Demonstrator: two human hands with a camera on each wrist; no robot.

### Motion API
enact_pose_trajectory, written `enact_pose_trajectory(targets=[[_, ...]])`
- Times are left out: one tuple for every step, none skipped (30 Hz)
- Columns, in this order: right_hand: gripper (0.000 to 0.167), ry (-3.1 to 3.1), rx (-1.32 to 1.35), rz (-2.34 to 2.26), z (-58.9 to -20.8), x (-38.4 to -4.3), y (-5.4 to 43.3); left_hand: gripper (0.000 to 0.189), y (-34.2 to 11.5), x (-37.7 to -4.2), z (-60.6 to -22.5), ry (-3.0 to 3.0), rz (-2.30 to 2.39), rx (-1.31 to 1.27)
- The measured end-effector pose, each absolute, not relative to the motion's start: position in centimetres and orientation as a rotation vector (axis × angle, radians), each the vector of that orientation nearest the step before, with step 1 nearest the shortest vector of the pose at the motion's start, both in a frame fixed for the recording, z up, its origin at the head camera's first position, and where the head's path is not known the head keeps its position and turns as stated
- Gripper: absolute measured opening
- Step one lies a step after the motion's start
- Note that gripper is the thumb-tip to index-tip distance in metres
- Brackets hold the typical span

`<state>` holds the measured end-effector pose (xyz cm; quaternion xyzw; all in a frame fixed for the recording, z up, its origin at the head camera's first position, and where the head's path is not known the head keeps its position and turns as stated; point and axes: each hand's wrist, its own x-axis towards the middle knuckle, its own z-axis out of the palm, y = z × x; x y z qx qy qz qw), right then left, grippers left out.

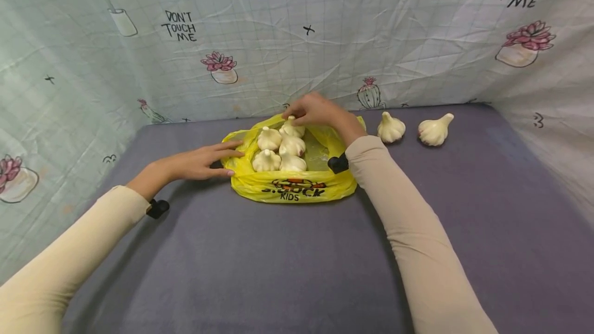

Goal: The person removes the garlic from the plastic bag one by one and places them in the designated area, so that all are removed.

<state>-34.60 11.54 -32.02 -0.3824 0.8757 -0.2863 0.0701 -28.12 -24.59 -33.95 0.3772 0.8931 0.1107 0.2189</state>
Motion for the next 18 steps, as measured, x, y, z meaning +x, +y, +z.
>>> enact_pose_trajectory(targets=[[0.031, 2.640, -1.151, -0.860, -32.0, -34.5, 11.6, 0.068, -24.5, -28.1, -34.0, 2.470, 0.303, 1.042], [0.031, 2.642, -1.150, -0.863, -32.1, -34.5, 11.6, 0.069, -24.5, -28.2, -34.0, 2.470, 0.298, 1.039], [0.031, 2.646, -1.152, -0.860, -32.1, -34.4, 11.6, 0.069, -24.5, -28.2, -34.0, 2.468, 0.295, 1.038], [0.031, 2.647, -1.152, -0.859, -32.1, -34.4, 11.7, 0.069, -24.5, -28.2, -34.0, 2.467, 0.294, 1.035], [0.031, 2.647, -1.152, -0.857, -32.1, -34.4, 11.7, 0.069, -24.4, -28.1, -34.0, 2.465, 0.294, 1.034], [0.031, 2.652, -1.162, -0.848, -32.1, -34.5, 11.7, 0.070, -24.4, -28.2, -34.0, 2.467, 0.289, 1.034], [0.031, 2.652, -1.170, -0.839, -32.1, -34.4, 11.7, 0.070, -24.4, -28.1, -34.1, 2.469, 0.286, 1.032], [0.030, 2.651, -1.182, -0.830, -32.1, -34.4, 11.6, 0.070, -24.4, -28.2, -34.1, 2.471, 0.282, 1.032], [0.030, 2.656, -1.203, -0.810, -32.0, -34.3, 11.6, 0.070, -24.4, -28.1, -34.1, 2.471, 0.283, 1.030], [0.030, 2.661, -1.228, -0.790, -32.0, -34.3, 11.6, 0.070, -24.4, -28.1, -34.1, 2.472, 0.282, 1.029], [0.029, 2.668, -1.262, -0.770, -31.9, -34.2, 11.6, 0.070, -24.5, -28.1, -34.1, 2.474, 0.282, 1.028], [0.028, 2.677, -1.296, -0.746, -31.8, -34.1, 11.7, 0.070, -24.5, -28.1, -34.1, 2.477, 0.279, 1.028], [0.028, 2.683, -1.325, -0.730, -31.5, -33.9, 11.8, 0.070, -24.5, -28.1, -34.1, 2.478, 0.279, 1.026], [0.027, 2.693, -1.352, -0.714, -31.3, -33.8, 11.9, 0.070, -24.4, -28.1, -34.0, 2.479, 0.278, 1.026], [0.027, 2.708, -1.377, -0.692, -31.2, -33.6, 12.1, 0.070, -24.4, -28.1, -34.0, 2.479, 0.280, 1.026], [0.026, 2.720, -1.394, -0.680, -30.9, -33.4, 12.3, 0.070, -24.4, -28.2, -34.0, 2.479, 0.278, 1.028], [0.027, 2.729, -1.410, -0.675, -30.6, -33.1, 12.5, 0.070, -24.4, -28.2, -33.9, 2.479, 0.277, 1.031], [0.027, 2.742, -1.427, -0.666, -30.3, -32.8, 12.8, 0.070, -24.5, -28.2, -33.9, 2.480, 0.272, 1.034]])
